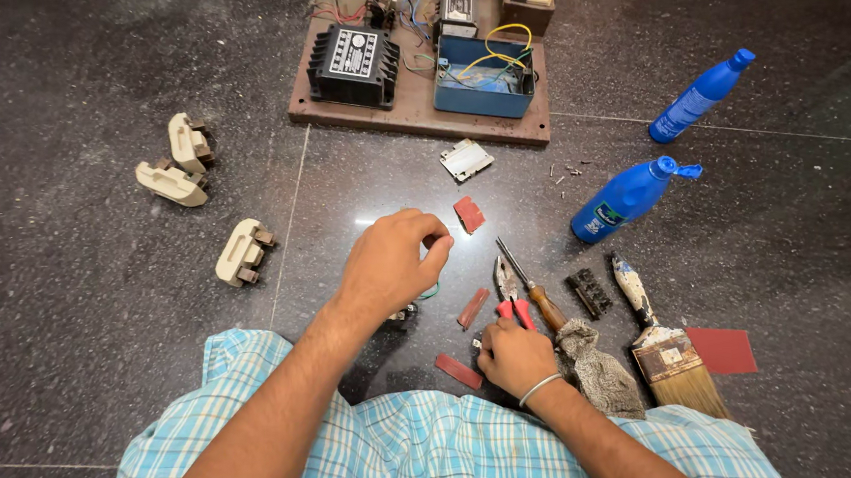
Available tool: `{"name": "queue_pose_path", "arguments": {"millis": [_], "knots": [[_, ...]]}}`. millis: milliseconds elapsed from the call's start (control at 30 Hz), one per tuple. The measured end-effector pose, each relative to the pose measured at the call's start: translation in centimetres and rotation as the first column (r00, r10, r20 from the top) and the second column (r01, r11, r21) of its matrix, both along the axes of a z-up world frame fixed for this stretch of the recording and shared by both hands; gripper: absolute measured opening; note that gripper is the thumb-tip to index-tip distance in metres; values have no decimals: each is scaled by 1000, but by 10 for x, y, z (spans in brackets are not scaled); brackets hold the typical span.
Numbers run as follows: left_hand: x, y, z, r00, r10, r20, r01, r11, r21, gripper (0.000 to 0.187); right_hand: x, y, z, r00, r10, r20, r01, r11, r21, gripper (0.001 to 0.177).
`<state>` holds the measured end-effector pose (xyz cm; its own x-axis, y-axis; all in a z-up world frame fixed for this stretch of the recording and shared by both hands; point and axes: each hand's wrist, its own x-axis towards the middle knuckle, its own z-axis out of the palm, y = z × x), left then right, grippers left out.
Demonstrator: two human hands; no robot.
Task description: The person handles a terminal block, using pliers to pull at a wire and then using a piece of sandpaper to scrub a small plastic component. The person also handles a cloth to wipe down the tools and the workspace floor.
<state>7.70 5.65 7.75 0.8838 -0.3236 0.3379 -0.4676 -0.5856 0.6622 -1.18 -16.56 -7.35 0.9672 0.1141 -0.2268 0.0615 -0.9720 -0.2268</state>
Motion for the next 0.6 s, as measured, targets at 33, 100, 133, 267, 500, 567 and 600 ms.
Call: {"name": "queue_pose_path", "arguments": {"millis": [33, 100, 133, 267, 500, 567, 600], "knots": [[-3, 2, 7, 1000, 3, 5, -3, 1000, 3, 18, 0, 0, 3, 1000, 12, 2, -12, 1000, 2, 17], [-10, 5, 21, 1000, -8, -20, 8, 1000, 14, 17, -1, -1, 5, 998, 17, 64, -20, 999, 38, 20], [-15, 5, 27, 1000, -6, -16, 6, 1000, 16, 17, -1, -3, 4, 992, 18, 121, -27, 997, 70, 26], [-45, -2, 37, 990, -9, -140, -10, 991, -132, 20, 4, -3, -7, 994, 65, 91, -68, 997, 25, 15], [-85, -19, -11, 990, -4, -141, -5, 998, -65, 18, 8, -14, -31, 998, 38, 44, -40, 998, 39, 19], [-83, -23, -33, 966, 6, -260, -5, 1000, 2, 19, 16, -22, -44, 999, 11, 39, -15, 996, 92, 18], [-81, -24, -42, 927, 25, -373, 2, 998, 71, 20, 22, -30, -45, 994, -76, -73, 96, 936, 340, 21]]}}
